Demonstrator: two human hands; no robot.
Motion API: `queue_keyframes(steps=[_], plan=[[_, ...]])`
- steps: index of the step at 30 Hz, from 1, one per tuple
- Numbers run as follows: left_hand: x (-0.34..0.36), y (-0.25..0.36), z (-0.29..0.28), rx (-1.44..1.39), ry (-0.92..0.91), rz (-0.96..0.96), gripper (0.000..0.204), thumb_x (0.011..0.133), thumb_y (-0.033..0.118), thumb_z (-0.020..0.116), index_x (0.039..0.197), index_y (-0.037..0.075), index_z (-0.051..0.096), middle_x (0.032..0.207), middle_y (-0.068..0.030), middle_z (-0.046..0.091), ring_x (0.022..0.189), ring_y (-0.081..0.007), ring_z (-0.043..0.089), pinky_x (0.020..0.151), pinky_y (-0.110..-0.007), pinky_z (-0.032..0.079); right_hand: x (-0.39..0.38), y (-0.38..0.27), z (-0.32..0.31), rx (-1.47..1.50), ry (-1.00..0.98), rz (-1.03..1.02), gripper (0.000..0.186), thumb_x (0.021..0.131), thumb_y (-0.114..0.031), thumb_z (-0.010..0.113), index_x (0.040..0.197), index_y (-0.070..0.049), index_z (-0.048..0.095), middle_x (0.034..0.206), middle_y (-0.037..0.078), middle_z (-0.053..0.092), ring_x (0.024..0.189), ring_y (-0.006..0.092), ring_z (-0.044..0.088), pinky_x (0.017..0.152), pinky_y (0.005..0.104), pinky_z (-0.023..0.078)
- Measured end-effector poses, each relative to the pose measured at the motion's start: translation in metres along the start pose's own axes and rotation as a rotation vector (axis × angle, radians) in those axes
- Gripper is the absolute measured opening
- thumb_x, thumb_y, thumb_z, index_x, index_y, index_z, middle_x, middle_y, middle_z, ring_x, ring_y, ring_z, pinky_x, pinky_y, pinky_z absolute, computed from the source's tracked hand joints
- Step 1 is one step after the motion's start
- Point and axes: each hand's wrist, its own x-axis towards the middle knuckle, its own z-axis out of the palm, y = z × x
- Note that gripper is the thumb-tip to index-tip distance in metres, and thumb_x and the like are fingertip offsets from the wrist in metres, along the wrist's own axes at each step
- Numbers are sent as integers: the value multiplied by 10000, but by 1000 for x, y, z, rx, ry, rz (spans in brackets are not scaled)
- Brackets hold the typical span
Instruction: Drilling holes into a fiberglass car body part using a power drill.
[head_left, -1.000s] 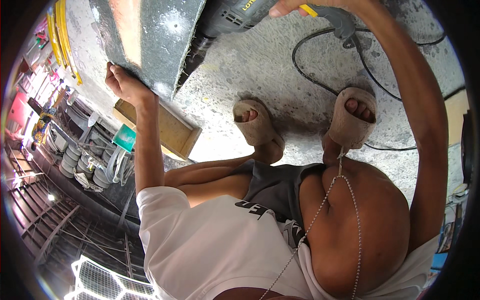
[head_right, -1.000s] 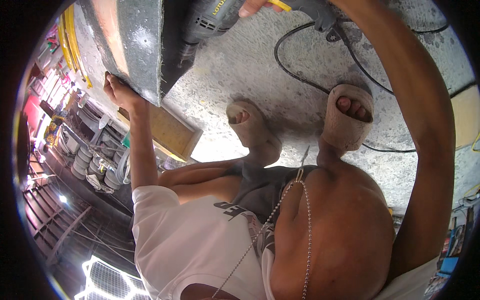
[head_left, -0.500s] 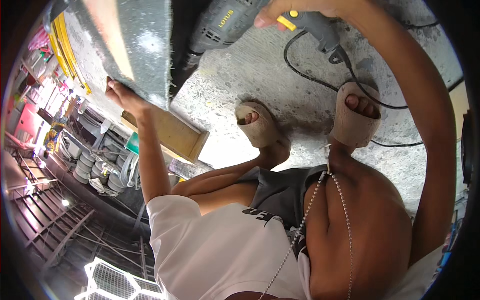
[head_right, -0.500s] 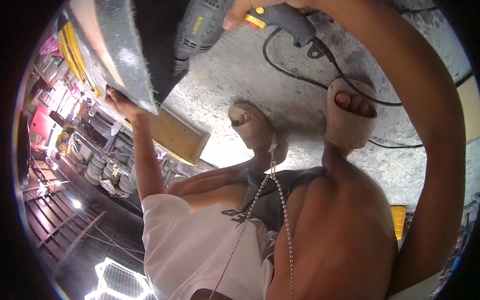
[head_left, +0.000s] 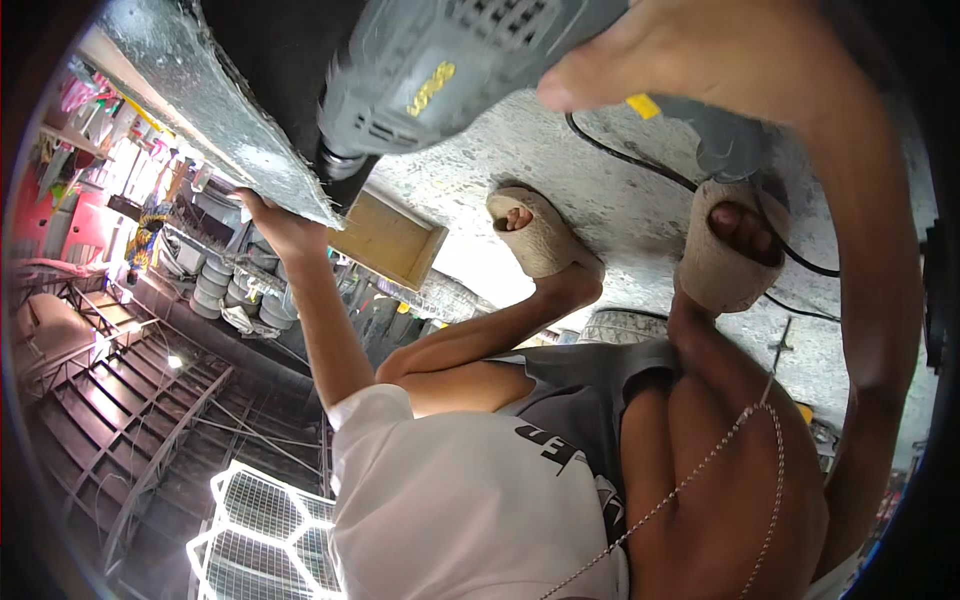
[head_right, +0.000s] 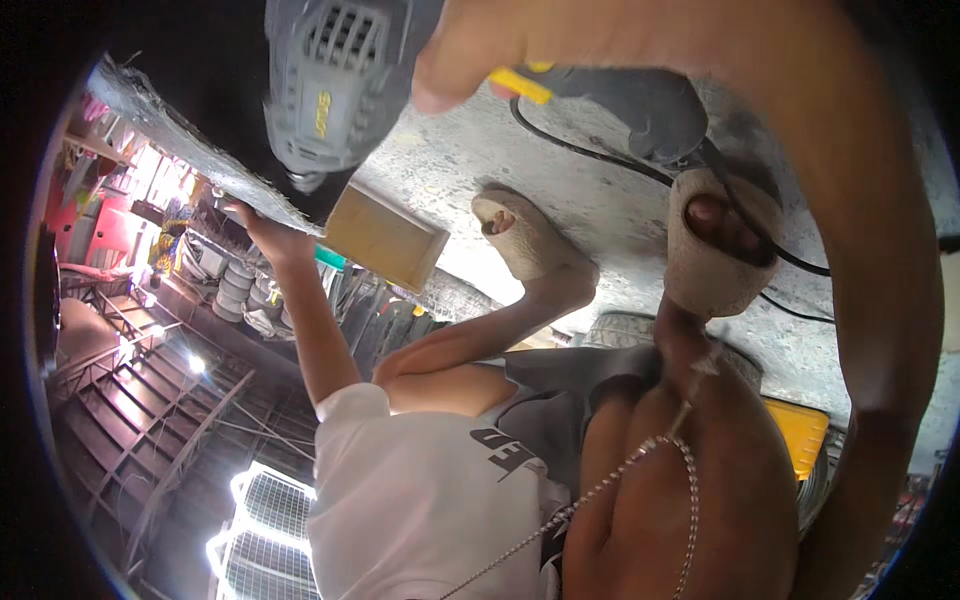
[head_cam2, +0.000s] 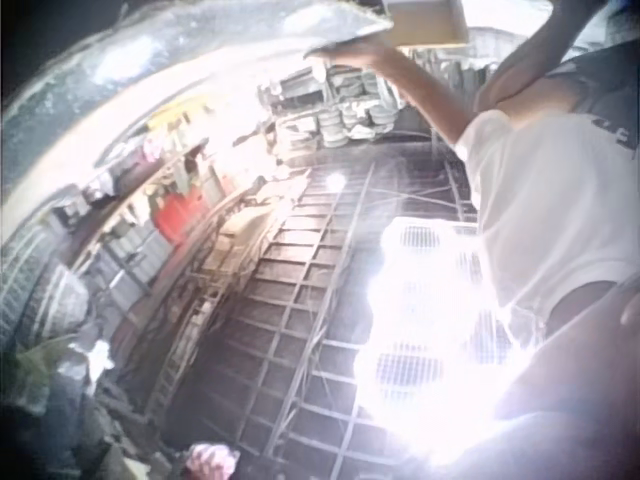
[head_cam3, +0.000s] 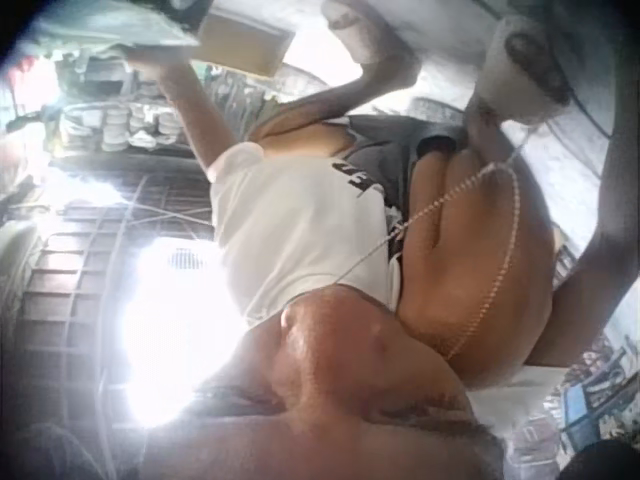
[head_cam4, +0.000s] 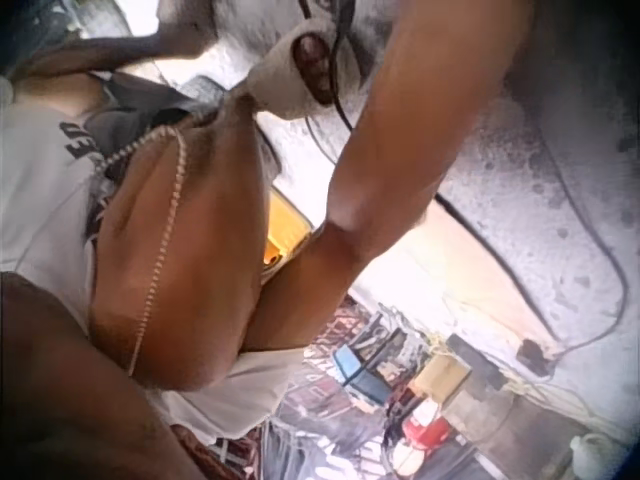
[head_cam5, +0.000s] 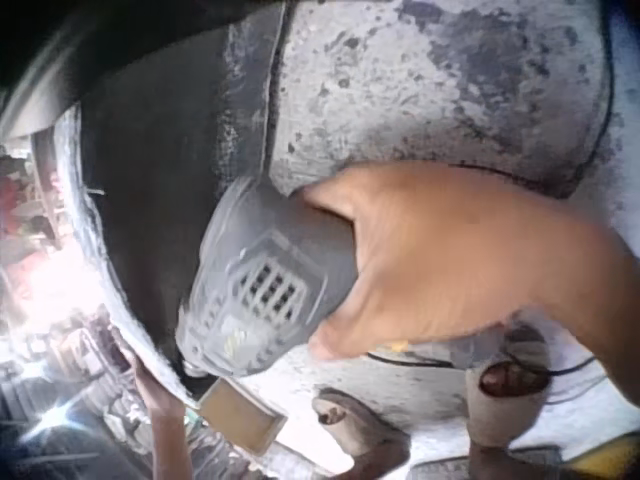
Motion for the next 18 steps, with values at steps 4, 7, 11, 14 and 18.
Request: queue_keyframes(steps=[4,7,11,14,18], plan=[[-66,32,11,-752,-290,-515,546,1007,305,625,1505,183,437,1461,-60,539,1308,-262,551,1049,-513,523,10,-2,-19,99,-255,-71,566,766,-223,779,1250,25,623,982,183,732,882,255,717,814,372,553],[-71,5,-14,-788,-337,-507,509,998,301,641,1452,123,496,1477,-100,531,1326,-294,542,1066,-525,517,38,23,-33,144,-425,-81,572,777,-223,763,1270,24,611,956,180,732,856,255,719,781,379,555],[-68,8,-18,-826,-277,-564,508,935,161,711,1409,111,535,1434,-83,574,1290,-269,574,1051,-474,535,31,-9,-8,-85,-178,-33,543,769,-213,760,1237,32,633,888,173,734,802,242,721,716,361,555],[-66,8,-18,-860,-333,-567,506,933,167,715,1406,115,542,1425,-71,586,1281,-261,582,1057,-468,530,40,22,-24,141,-312,-403,556,752,-203,764,1231,51,637,867,178,734,810,244,722,716,353,554],[-65,8,-15,-831,-261,-611,442,910,169,743,1331,155,610,1337,-17,647,1212,-225,631,1004,-486,566,38,27,-28,48,-237,-413,652,736,-208,772,1294,81,602,898,182,746,864,267,727,776,350,556]])
